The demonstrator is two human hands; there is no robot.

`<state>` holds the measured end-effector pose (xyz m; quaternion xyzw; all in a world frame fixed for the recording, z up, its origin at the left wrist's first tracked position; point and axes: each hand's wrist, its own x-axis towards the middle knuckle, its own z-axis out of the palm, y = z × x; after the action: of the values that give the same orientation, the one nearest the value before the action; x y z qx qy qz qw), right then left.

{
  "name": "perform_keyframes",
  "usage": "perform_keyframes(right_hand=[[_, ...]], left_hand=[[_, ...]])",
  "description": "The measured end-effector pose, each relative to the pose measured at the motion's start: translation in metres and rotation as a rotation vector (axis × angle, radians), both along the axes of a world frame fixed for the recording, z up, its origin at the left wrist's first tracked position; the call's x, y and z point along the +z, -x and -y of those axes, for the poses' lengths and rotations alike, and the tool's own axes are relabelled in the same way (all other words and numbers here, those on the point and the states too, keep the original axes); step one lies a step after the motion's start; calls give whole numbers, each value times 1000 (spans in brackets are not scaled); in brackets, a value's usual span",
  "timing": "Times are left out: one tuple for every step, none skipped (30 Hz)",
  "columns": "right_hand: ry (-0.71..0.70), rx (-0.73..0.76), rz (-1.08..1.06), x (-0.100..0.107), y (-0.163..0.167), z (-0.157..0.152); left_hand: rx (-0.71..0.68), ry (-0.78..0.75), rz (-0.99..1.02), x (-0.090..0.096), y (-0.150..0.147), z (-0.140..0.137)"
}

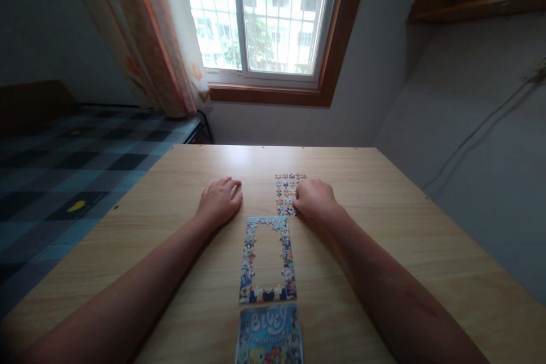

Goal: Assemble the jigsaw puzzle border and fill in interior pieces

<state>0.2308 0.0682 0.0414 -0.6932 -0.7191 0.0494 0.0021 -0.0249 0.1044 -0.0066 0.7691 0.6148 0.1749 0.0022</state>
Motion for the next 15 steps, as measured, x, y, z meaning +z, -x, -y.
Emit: perform_keyframes(right_hand=[[1, -2, -3, 0, 0, 0], [1, -5, -8, 0, -1, -1], [2, -8, -15, 0, -1, -1], [3, -12, -23, 0, -1, -1], [4, -16, -34, 0, -1, -1], [6, -20, -48, 0, -2, -2], [8, -24, -65, 0, -2, -2], [12, -28, -85, -1, -2, -3], [21, -29, -108, -1, -3, -5], [34, -27, -135, -2, -4, -6], [52, -22, -165, -3, -5, -8], [74, -14, -199, -4, -7, -10], [100, -2, -235, -4, -10, -12], [128, 14, -271, -4, -13, -14], [155, 32, -302, -3, -16, -15]], left_hand=[[1, 2, 1, 0, 0, 0], [0, 4, 2, 1, 0, 0], [0, 5, 3, 1, 0, 1], [-1, 6, 4, 1, 0, 1], [-1, 7, 5, 2, -1, 1], [0, 7, 6, 2, -1, 1], [1, 7, 7, 2, -1, 1], [2, 5, 8, 2, -1, 1], [4, 4, 9, 2, -1, 1], [4, 2, 9, 1, -1, 1], [5, 0, 8, 1, -1, 1], [6, -1, 7, 1, -1, 0], [6, 0, 5, 0, 0, 0], [4, 0, 3, 0, 0, 0], [2, -1, 2, 0, 0, -1]])
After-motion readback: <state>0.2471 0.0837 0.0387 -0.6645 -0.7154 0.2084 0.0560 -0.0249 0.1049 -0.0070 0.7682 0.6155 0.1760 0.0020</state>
